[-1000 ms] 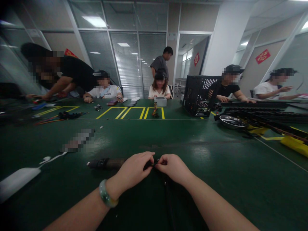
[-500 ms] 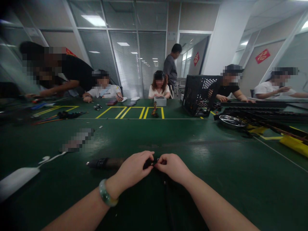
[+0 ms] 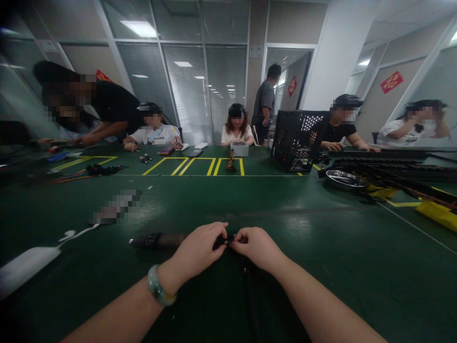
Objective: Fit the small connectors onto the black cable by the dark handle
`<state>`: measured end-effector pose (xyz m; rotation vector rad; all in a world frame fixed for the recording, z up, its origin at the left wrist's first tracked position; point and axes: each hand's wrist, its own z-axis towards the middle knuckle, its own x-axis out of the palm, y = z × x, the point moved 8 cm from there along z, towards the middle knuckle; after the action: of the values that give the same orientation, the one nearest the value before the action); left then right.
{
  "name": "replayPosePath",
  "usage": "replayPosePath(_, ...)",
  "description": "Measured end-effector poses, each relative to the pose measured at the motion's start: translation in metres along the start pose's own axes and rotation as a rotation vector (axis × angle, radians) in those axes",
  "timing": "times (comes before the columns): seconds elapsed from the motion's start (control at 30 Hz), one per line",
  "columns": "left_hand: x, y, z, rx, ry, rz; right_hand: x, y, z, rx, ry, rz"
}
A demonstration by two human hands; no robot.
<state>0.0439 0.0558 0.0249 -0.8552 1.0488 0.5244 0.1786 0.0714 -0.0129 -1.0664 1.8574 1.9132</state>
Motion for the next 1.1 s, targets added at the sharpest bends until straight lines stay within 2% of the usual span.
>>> replayPosePath(0.7,0.0072,0.0021,0.0014,0.020,0.037,0.017,0.0018,0.0013,-0.0001,-0.019,0.000,0.007)
replayPosePath(0.9,0.0025,0.0018,-0.0001,0.010,-0.004,-0.014,0.0009,0.0018,-0.0002,-0.017,0.002,0.035)
replayPosePath(1.1,0.0035,-0.0016,0.0012,0.049,0.020,-0.019,0.0000,0.0032,-0.0017,-0.011,0.006,0.027)
